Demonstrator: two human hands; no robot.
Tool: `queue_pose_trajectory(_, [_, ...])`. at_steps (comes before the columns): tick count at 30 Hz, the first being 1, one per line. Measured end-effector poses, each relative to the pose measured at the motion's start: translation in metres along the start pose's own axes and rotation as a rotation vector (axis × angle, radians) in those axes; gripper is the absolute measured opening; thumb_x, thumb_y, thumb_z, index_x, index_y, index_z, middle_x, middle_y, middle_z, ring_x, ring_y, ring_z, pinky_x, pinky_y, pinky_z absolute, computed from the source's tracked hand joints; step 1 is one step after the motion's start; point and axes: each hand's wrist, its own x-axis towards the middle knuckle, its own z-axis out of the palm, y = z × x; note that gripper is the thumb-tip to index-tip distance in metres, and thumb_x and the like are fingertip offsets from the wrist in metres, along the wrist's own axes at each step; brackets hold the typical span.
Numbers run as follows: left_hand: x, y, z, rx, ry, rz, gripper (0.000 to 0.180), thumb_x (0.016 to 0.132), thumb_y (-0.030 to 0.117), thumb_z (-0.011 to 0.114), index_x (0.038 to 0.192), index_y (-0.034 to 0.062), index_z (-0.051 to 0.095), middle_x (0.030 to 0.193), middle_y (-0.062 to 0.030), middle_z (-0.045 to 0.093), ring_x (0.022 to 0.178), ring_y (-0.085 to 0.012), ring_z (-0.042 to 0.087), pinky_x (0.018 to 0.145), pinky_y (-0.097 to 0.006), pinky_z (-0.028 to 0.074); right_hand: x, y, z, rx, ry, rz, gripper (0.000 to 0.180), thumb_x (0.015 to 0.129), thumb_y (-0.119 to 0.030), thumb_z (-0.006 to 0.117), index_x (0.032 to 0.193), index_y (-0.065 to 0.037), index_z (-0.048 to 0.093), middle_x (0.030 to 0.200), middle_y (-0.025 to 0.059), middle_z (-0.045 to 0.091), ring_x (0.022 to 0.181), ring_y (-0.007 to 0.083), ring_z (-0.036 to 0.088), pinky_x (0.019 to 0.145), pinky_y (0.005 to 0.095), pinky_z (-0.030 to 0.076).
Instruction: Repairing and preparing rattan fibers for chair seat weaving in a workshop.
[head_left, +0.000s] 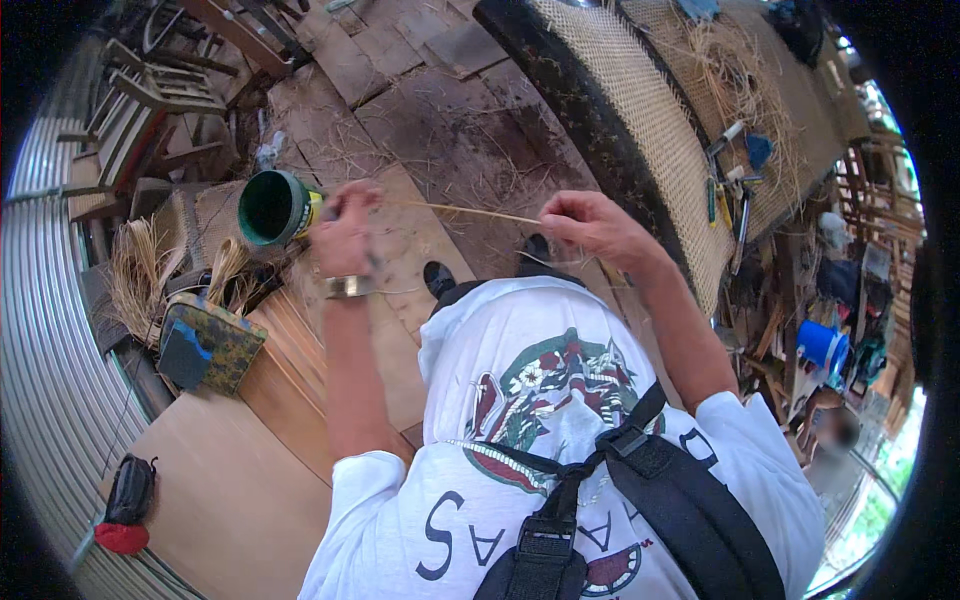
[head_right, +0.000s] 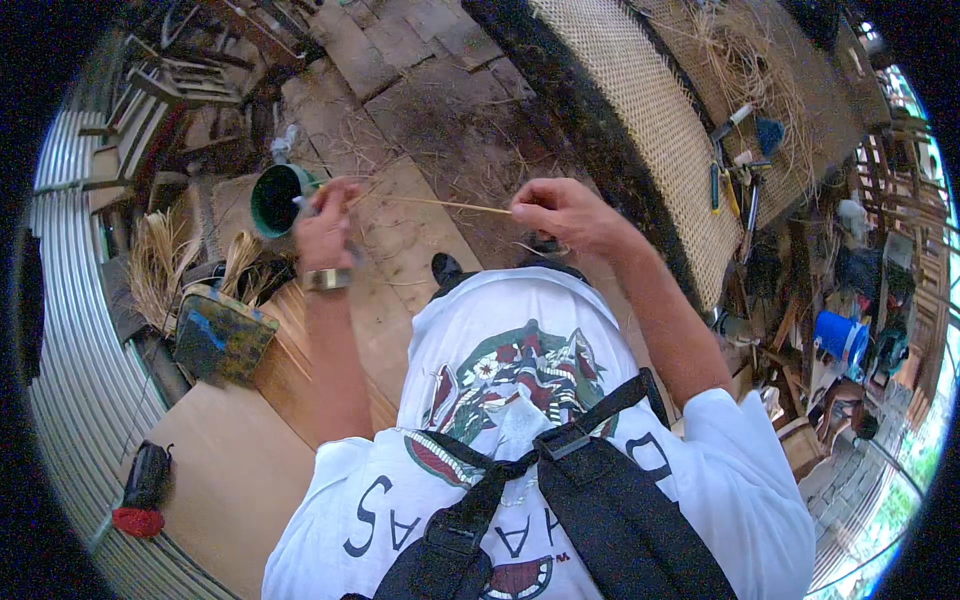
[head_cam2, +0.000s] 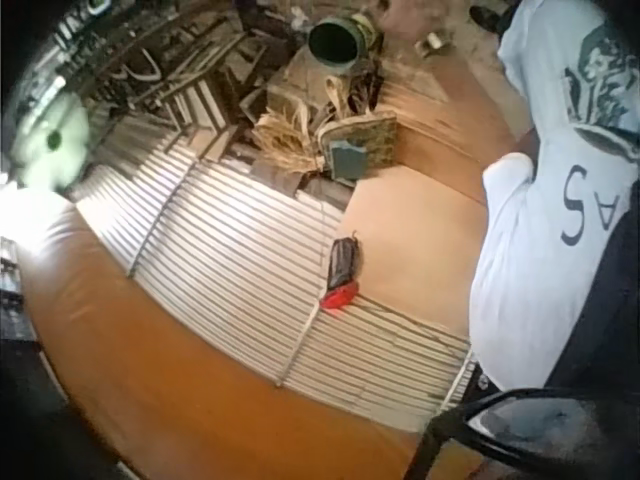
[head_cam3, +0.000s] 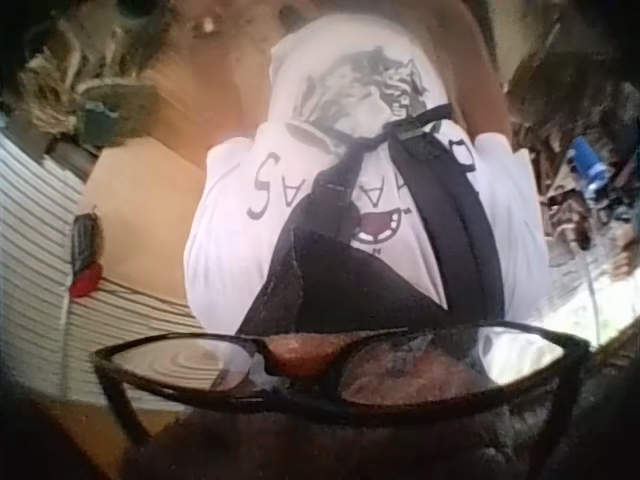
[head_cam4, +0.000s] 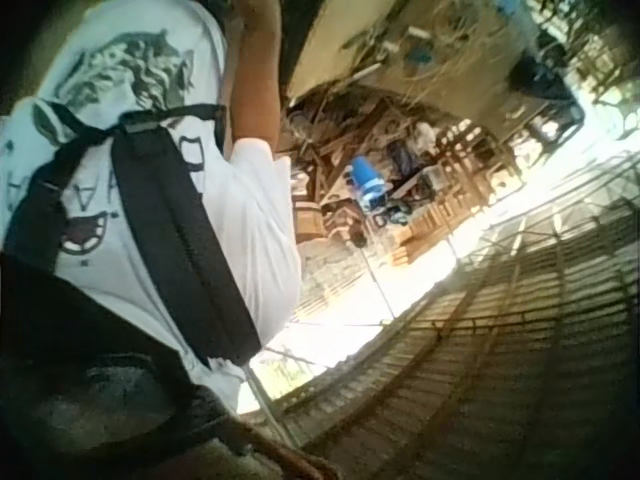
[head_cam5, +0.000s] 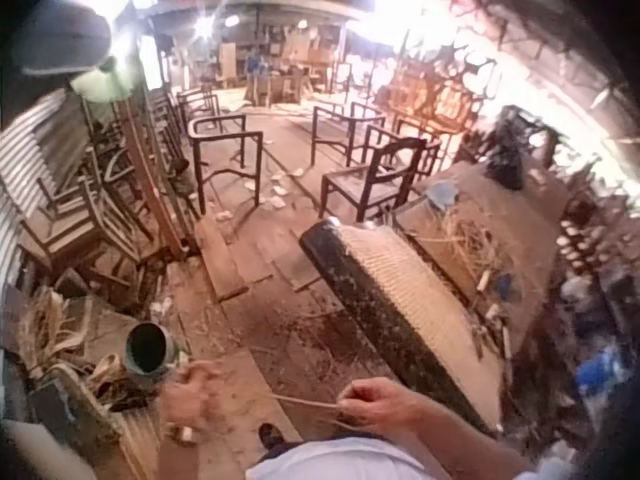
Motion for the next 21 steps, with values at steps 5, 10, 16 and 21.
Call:
queue_pose_trajectory(5, [0.040, 0.008, -0.111, 0.037, 0.180, 0.028, 0.015, 0.091, 0.021, 0.074, 0.092, 0.0062, 0.070, 0.083, -0.0052, 0.073, 0.053, -0.0019, 0.044, 0.045, -0.020, 0.029, -0.033, 0.019, -0.034, -0.051, 0.042, -0.006, 0.019, 0.095, -0.020, 0.066, 0.098, -0.002, 0.065, 0.082, -0.0057, 0.057, 0.074, 0.0032, 0.049, 0.064, 0.0208, 0.042])
queue_pose_trajectory(10, [0.043, 0.023, -0.162, 0.186, 0.227, 0.002, 0.016, 0.091, 0.020, 0.074, 0.089, 0.0056, 0.067, 0.085, -0.0062, 0.073, 0.049, -0.0018, 0.042, 0.044, -0.020, 0.028, -0.038, 0.013, -0.035, -0.023, 0.009, 0.011, 0.020, 0.094, -0.020, 0.068, 0.097, -0.001, 0.065, 0.082, -0.0050, 0.058, 0.075, 0.0041, 0.050, 0.066, 0.0219, 0.043])
queue_pose_trajectory(16, [0.028, 0.037, -0.171, 0.159, 0.261, 0.038, 0.015, 0.092, 0.020, 0.072, 0.090, 0.0072, 0.064, 0.088, -0.0087, 0.073, 0.043, -0.0015, 0.039, 0.039, -0.018, 0.027, -0.033, 0.008, -0.028, -0.083, 0.021, 0.041, 0.017, 0.094, -0.018, 0.067, 0.096, -0.002, 0.064, 0.083, -0.0057, 0.057, 0.077, 0.0026, 0.049, 0.068, 0.0199, 0.042])
queue_pose_trajectory(21, [0.020, 0.044, -0.177, 0.105, 0.256, 0.078, 0.018, 0.093, 0.022, 0.071, 0.091, 0.0063, 0.063, 0.090, -0.0102, 0.073, 0.044, -0.0016, 0.039, 0.039, -0.018, 0.026, -0.030, 0.010, -0.027, -0.090, 0.010, 0.098, 0.017, 0.094, -0.018, 0.068, 0.097, -0.002, 0.064, 0.086, -0.0052, 0.059, 0.079, 0.0028, 0.051, 0.071, 0.0203, 0.043])
